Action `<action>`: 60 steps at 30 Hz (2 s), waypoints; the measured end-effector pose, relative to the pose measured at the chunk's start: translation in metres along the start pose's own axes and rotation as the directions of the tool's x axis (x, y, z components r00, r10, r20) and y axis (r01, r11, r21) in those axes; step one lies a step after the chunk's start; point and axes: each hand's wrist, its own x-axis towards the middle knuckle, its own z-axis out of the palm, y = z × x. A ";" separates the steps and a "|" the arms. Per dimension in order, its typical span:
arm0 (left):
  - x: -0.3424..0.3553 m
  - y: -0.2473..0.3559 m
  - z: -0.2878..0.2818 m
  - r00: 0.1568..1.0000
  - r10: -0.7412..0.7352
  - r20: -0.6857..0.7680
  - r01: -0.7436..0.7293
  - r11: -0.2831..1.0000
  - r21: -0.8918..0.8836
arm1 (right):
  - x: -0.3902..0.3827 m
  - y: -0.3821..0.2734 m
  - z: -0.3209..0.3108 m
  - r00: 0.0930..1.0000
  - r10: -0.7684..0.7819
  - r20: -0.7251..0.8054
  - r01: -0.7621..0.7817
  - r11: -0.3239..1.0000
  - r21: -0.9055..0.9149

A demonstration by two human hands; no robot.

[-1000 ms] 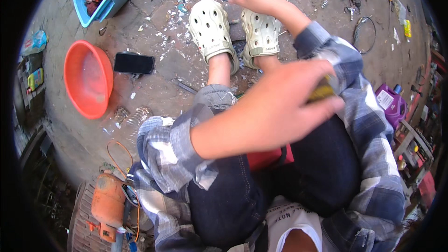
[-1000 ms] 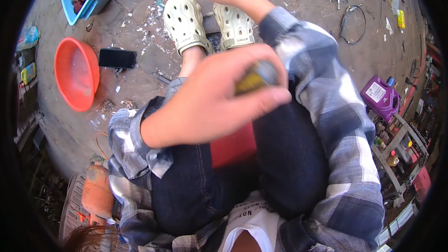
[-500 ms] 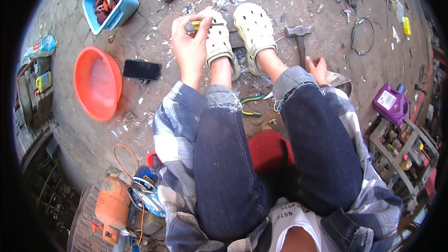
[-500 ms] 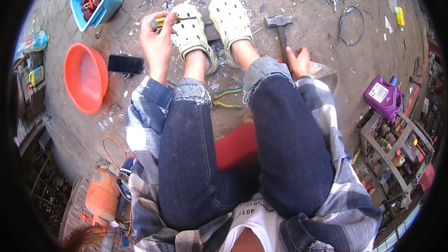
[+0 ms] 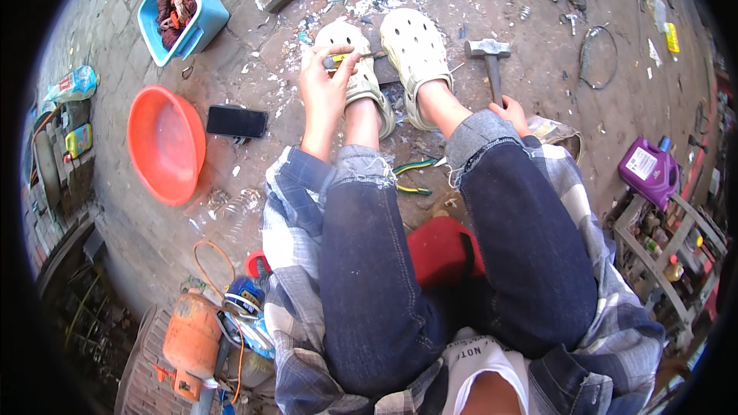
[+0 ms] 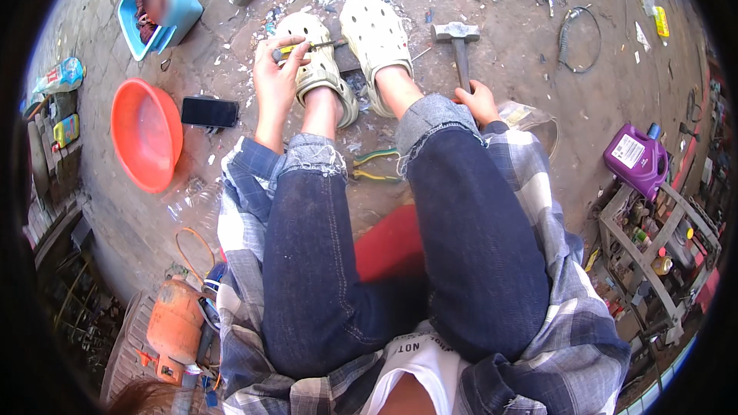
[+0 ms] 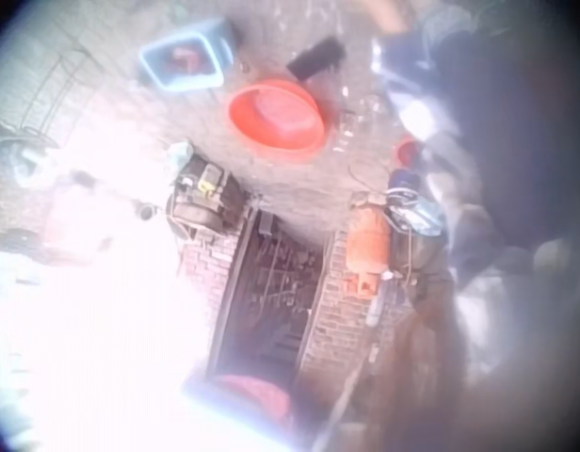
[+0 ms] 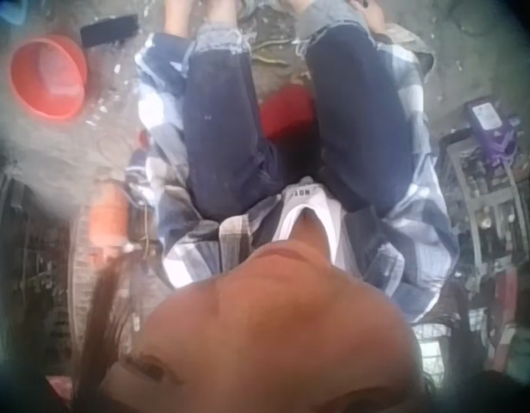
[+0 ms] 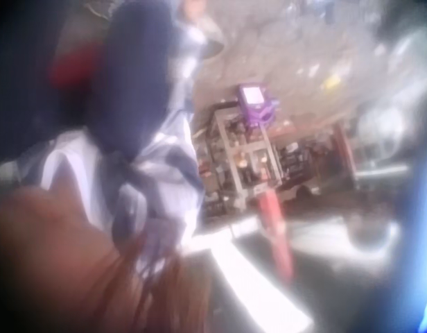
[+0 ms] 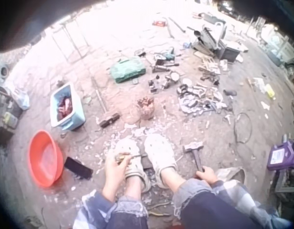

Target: The person sits on a low stool and uses a hammer and chisel to shape a small metal piece on a metal block. They then use pliers to bend and adjust the same piece. The workspace is cluttered with tools and debris.

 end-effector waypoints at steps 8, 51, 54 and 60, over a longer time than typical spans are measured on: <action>-0.002 -0.011 0.011 0.990 -0.042 -0.134 0.035 0.998 -0.053 | -0.006 -0.051 0.011 0.730 0.008 0.684 -0.681 0.105 0.725; -0.014 -0.033 0.025 0.907 -0.362 -0.218 0.209 0.833 -0.513 | -0.142 -0.295 0.038 0.728 -0.470 0.499 0.685 0.528 -0.502; -0.016 -0.031 0.025 0.918 -0.329 -0.223 0.191 0.857 -0.478 | -0.148 -0.299 0.040 0.649 -0.546 0.531 0.756 0.544 -0.364; -0.014 -0.027 0.028 0.957 -0.015 -0.291 0.000 0.999 -0.052 | -0.146 -0.309 0.044 0.668 -0.507 0.544 0.736 0.556 -0.386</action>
